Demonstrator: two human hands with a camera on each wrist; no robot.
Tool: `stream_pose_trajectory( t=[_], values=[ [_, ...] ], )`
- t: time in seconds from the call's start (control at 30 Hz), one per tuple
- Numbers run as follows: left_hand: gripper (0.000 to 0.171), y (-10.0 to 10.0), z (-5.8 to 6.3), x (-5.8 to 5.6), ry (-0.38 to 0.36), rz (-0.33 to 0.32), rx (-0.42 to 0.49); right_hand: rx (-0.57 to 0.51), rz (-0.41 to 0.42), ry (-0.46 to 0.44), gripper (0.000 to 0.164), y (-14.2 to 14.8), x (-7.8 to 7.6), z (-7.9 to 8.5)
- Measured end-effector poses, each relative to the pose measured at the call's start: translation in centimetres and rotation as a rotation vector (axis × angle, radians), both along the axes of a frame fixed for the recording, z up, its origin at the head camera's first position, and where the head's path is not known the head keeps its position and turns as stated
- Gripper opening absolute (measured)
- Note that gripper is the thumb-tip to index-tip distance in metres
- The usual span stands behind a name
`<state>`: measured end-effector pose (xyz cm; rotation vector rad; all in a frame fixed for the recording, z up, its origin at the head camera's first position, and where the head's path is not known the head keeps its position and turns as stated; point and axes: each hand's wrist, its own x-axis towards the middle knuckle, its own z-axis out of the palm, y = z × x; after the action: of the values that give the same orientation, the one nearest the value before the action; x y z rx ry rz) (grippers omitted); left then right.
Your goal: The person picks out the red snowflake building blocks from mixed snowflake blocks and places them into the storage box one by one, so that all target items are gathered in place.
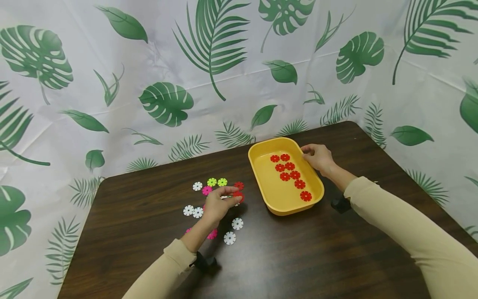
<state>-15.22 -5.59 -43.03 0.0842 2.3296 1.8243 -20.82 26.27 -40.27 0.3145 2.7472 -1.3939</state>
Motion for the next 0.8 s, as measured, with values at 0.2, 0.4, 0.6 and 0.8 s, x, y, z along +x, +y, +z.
stream_pose_trajectory(
  t=[0.2,0.4,0.6,0.8],
  values=[
    [0.027,3.0,1.9,-0.8,-0.063,-0.054,0.165,-0.005,-0.006,-0.008,0.033,0.0,0.0,0.0],
    [0.028,6.5,2.8,-1.4,-0.146,-0.092,0.207,-0.009,-0.005,-0.003,0.033,0.0,0.0,0.0],
    [0.026,9.5,3.0,-1.9,-0.163,-0.121,0.177,-0.007,-0.006,-0.001,0.032,-0.1,0.1,0.0],
    [0.023,11.6,3.0,-2.4,-0.191,-0.146,0.161,-0.004,-0.008,0.004,0.033,0.0,0.0,0.0]
  ],
)
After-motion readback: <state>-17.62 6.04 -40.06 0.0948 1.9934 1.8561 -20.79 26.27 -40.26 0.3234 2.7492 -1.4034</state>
